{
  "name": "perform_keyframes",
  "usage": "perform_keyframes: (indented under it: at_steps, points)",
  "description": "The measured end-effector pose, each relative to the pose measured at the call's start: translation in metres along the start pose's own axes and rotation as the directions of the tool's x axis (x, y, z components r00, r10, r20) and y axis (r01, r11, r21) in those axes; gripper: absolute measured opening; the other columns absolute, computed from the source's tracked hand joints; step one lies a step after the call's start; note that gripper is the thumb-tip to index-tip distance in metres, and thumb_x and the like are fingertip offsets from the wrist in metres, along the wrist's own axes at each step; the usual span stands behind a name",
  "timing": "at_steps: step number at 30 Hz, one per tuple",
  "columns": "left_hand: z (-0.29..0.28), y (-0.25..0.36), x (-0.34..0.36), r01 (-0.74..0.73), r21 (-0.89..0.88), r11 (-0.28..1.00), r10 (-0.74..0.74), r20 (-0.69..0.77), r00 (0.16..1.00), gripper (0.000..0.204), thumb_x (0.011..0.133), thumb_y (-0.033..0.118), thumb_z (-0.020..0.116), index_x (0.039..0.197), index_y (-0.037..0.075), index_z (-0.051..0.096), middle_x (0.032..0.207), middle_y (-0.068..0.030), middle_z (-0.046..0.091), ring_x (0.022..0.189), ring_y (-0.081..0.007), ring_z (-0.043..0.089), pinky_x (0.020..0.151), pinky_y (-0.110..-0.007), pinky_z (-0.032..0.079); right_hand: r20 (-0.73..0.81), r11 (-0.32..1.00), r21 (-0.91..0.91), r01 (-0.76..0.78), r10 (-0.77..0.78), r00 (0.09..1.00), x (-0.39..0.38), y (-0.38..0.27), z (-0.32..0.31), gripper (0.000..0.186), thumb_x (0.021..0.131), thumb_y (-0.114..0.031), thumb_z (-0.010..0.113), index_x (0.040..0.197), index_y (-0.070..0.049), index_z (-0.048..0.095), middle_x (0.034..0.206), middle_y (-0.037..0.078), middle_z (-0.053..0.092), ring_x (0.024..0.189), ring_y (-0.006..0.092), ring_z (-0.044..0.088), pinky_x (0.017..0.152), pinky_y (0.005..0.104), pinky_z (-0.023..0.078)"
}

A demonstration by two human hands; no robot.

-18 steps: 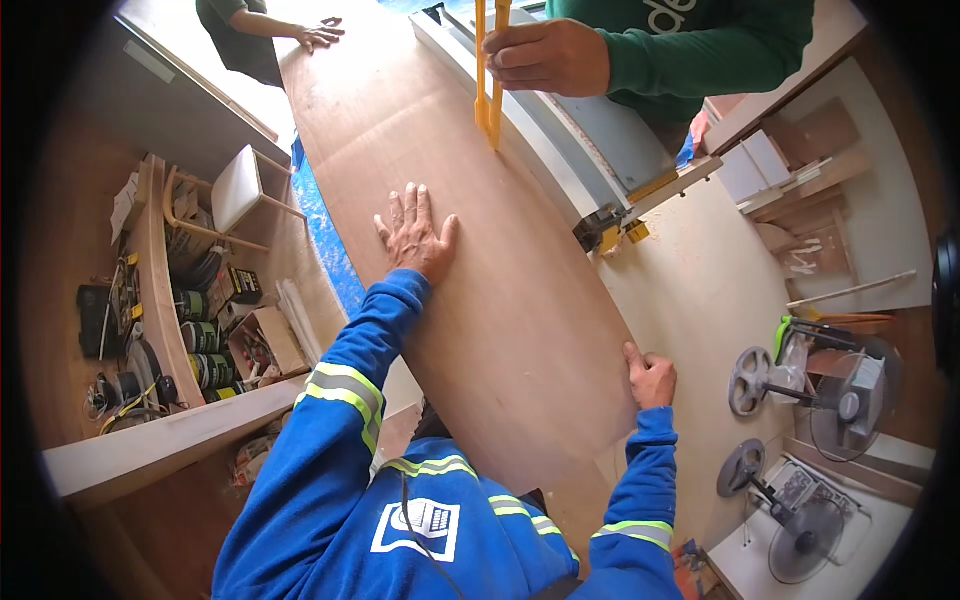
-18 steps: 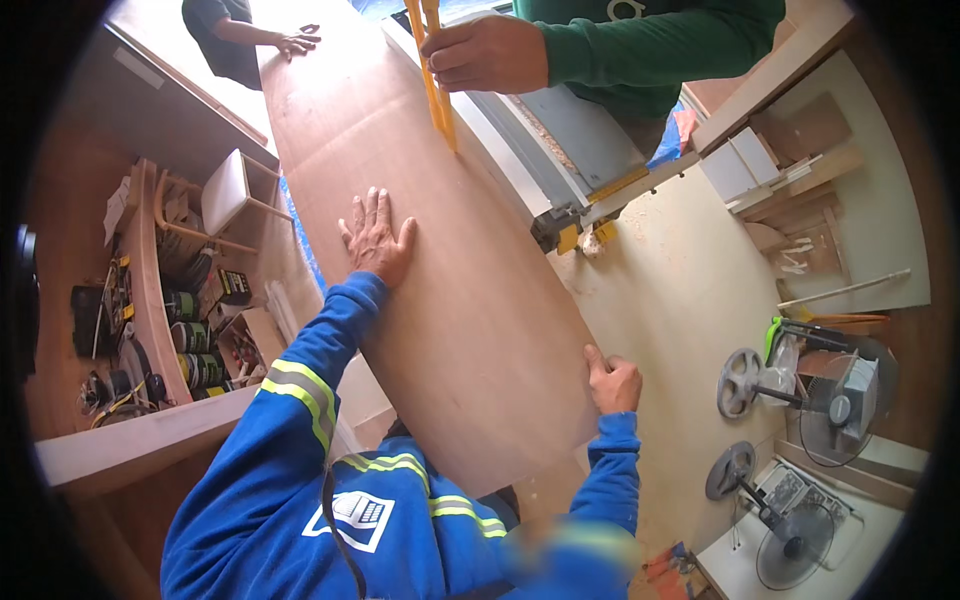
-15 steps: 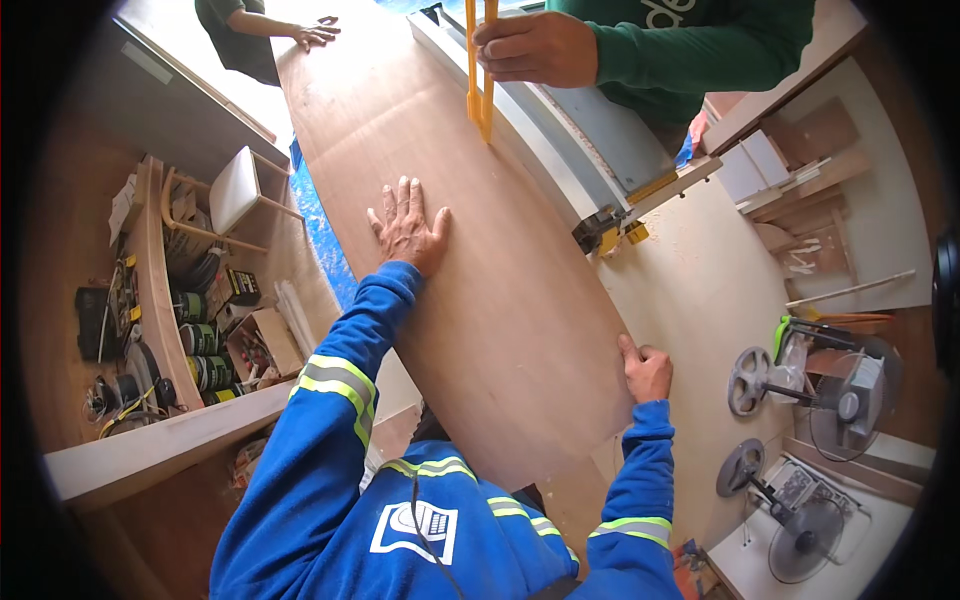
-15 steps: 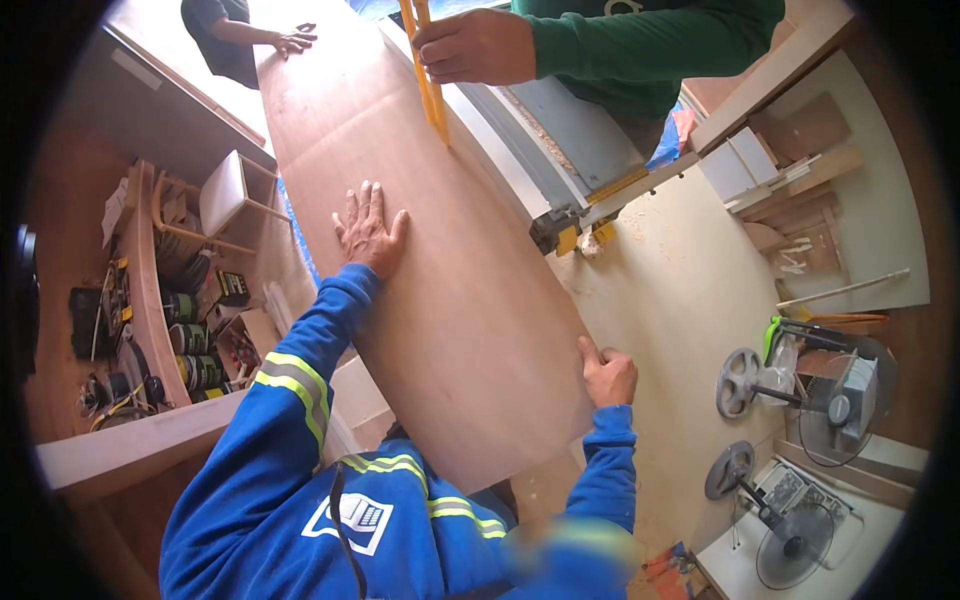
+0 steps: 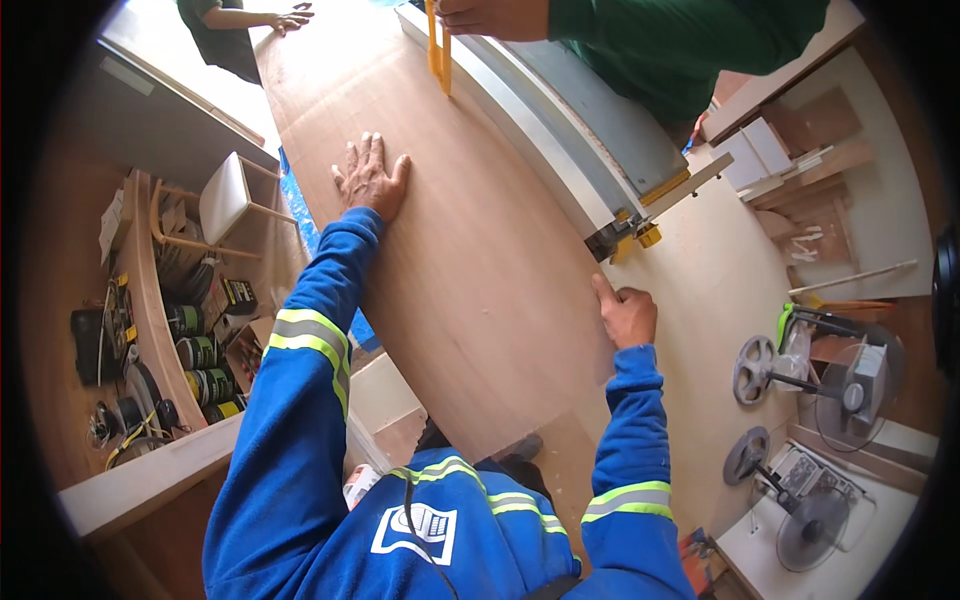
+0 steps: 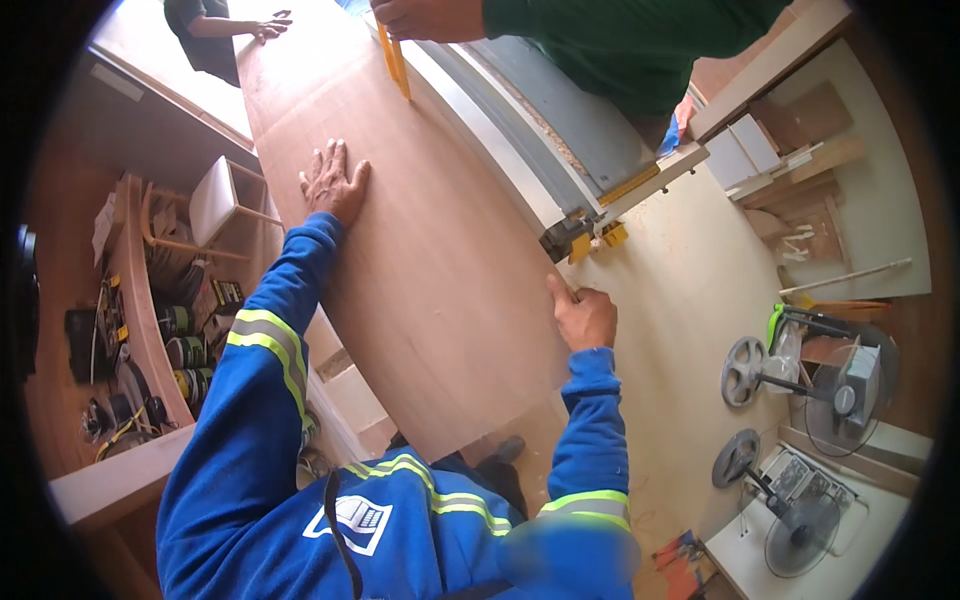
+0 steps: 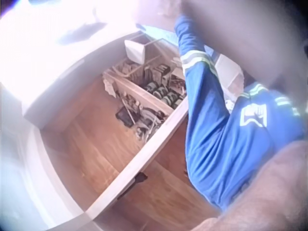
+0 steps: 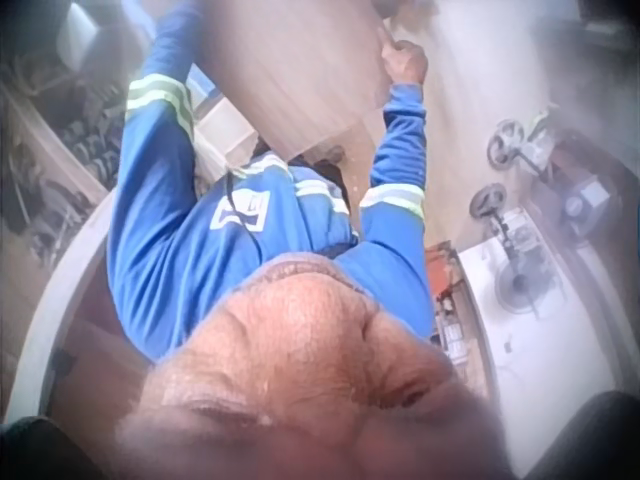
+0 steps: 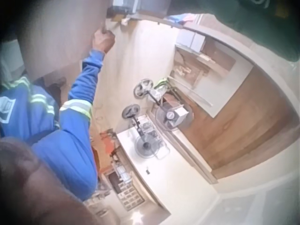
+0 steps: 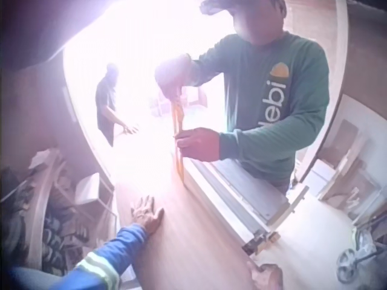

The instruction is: The person, assisted by others, feeds a large wooden board through a table saw using their hands and a push tool.

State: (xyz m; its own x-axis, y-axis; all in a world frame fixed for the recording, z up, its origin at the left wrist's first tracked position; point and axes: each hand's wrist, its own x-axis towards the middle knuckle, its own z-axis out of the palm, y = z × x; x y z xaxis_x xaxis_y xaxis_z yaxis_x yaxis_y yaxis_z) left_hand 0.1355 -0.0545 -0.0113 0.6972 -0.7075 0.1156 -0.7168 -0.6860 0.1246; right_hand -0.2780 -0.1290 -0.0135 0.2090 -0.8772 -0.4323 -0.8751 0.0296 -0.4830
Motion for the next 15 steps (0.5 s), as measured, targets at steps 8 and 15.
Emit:
perform_keyframes:
  at_steps: [8, 15]
  points:
    - [0.005, -0.013, 0.032, 0.019, 0.045, 0.999, -0.020, 0.021, 1.000, 0.072, 0.095, 0.056, 0.038, 0.151, 0.012, 0.031, 0.159, -0.0057, 0.024, 0.148, -0.0272, 0.016, 0.118, -0.053, 0.008, -0.684, 0.913, -0.105, 0.394, -0.354, 0.638, -0.031, -0.010, 0.005, 0.055, 0.077, -0.046, 0.078, 0.087, 0.006, 0.065, 0.077, 0.018, 0.065, 0.062, 0.0317, 0.058, 0.063, 0.0428, 0.048]
    - [0.018, -0.022, 0.022, 0.105, 0.029, 0.994, -0.104, -0.029, 0.994, 0.067, 0.097, 0.053, 0.035, 0.151, 0.013, 0.032, 0.159, -0.0072, 0.024, 0.148, -0.0305, 0.017, 0.118, -0.055, 0.009, 0.263, 0.477, 0.824, -0.306, 0.156, 0.952, -0.150, 0.017, 0.057, 0.047, 0.091, -0.038, 0.067, 0.099, 0.008, 0.058, 0.068, 0.005, 0.060, 0.063, 0.0162, 0.057, 0.059, 0.0294, 0.047]
